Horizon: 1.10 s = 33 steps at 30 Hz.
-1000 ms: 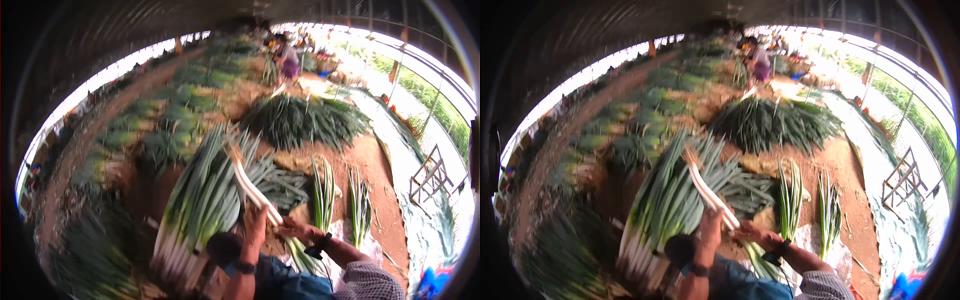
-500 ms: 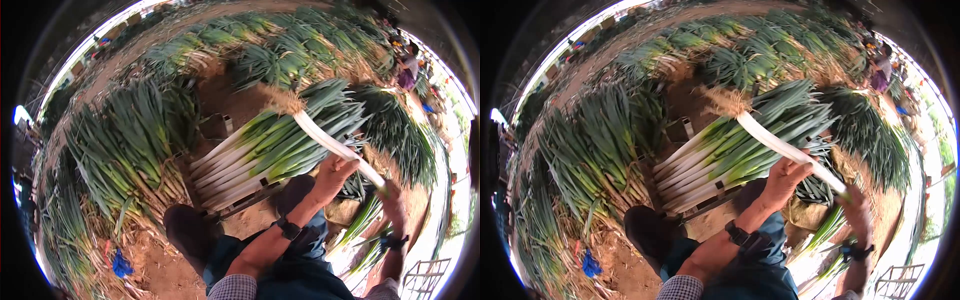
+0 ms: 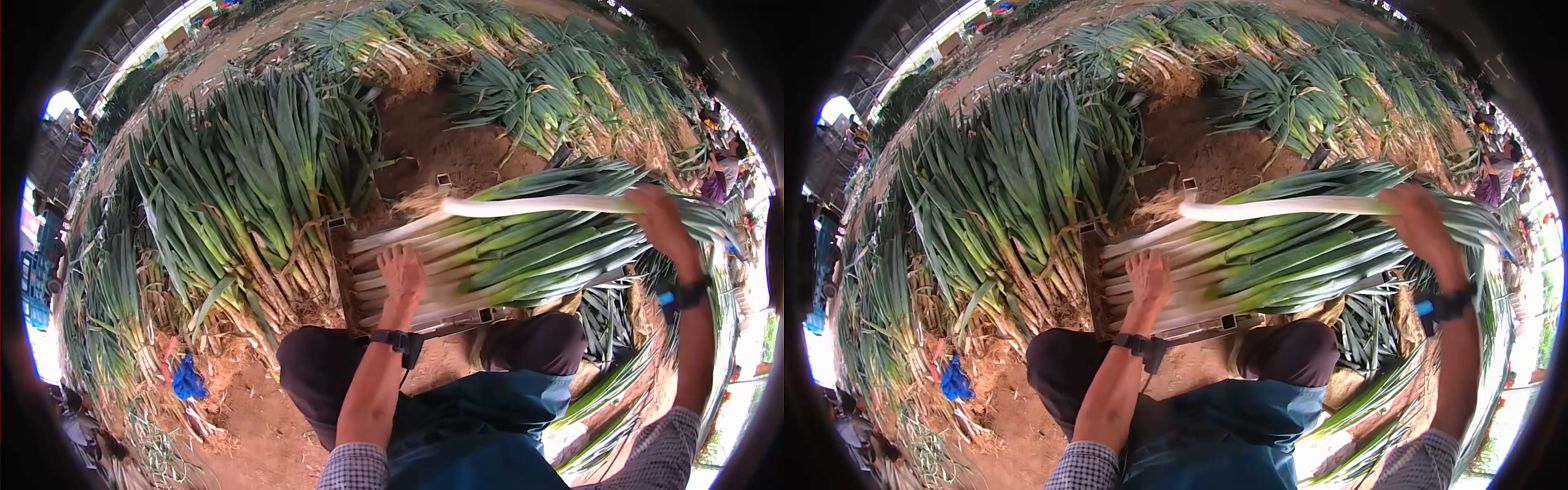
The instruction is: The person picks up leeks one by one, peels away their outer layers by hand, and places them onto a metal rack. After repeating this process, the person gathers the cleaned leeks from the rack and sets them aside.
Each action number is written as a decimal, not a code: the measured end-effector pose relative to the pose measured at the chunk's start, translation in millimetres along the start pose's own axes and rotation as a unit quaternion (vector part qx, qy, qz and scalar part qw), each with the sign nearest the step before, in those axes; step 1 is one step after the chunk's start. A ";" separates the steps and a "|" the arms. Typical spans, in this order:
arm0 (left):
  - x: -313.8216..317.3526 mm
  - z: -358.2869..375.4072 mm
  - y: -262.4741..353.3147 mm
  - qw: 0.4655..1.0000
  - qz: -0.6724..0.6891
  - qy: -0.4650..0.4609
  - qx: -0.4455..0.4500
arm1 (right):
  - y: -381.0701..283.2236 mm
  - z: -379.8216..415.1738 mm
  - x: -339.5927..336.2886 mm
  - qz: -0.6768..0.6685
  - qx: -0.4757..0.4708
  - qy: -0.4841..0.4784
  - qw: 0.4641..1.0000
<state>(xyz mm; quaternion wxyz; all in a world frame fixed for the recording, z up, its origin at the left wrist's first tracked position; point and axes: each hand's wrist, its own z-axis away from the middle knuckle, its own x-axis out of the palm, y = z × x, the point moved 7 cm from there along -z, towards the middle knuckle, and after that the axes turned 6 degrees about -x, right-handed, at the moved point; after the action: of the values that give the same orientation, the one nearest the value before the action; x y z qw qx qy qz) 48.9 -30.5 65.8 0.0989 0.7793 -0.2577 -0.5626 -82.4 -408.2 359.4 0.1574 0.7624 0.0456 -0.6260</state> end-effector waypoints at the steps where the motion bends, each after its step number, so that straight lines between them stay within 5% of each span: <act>1: 2.5 7.0 -5.3 1.000 0.007 0.005 0.009 | -11.1 -26.9 20.5 -0.001 0.012 -0.054 0.998; 2: 4.6 12.9 -8.8 1.000 0.015 0.010 0.020 | -16.5 -49.3 44.0 0.000 0.026 -0.107 0.994; 4: 9.9 17.5 -12.4 0.999 0.019 -0.017 -0.023 | -30.6 -77.6 90.0 -0.033 -0.083 -0.039 0.995; 9: 10.5 26.0 -9.2 0.999 0.015 -0.015 -0.037 | -86.4 -134.5 198.4 -0.081 -0.074 -0.152 0.982; 11: 9.9 30.0 -12.5 0.999 0.036 0.000 -0.036 | -101.1 -134.3 244.1 -0.101 -0.092 -0.103 0.985; 15: 30.0 43.7 -20.0 0.998 -0.009 -0.005 0.060 | -107.9 -138.5 236.5 -0.132 -0.048 -0.151 0.979; 17: 27.6 43.6 -10.5 0.992 -0.057 0.023 0.111 | -107.6 -131.8 244.1 -0.083 -0.108 -0.076 0.988; 19: 20.9 36.5 -18.8 0.999 0.012 0.009 -0.044 | -115.5 -127.3 224.0 -0.059 -0.124 -0.042 0.990; 23: 17.0 37.5 -16.8 0.999 -0.001 -0.001 -0.038 | -127.9 -124.9 264.9 -0.122 -0.157 0.023 0.980; 27: 10.8 38.6 -13.4 0.999 0.003 0.038 -0.023 | -125.1 -135.7 249.7 -0.217 -0.059 -0.152 0.962; 33: 8.1 38.8 -11.2 0.999 0.012 0.035 -0.022 | -122.4 -158.9 261.4 -0.275 -0.055 -0.268 0.922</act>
<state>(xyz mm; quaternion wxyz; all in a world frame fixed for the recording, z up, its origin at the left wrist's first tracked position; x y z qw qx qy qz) 18.0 -19.9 40.7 0.1315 0.7931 -0.2511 -0.5391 89.9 -278.5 110.3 0.0272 0.5137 0.2436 -0.8222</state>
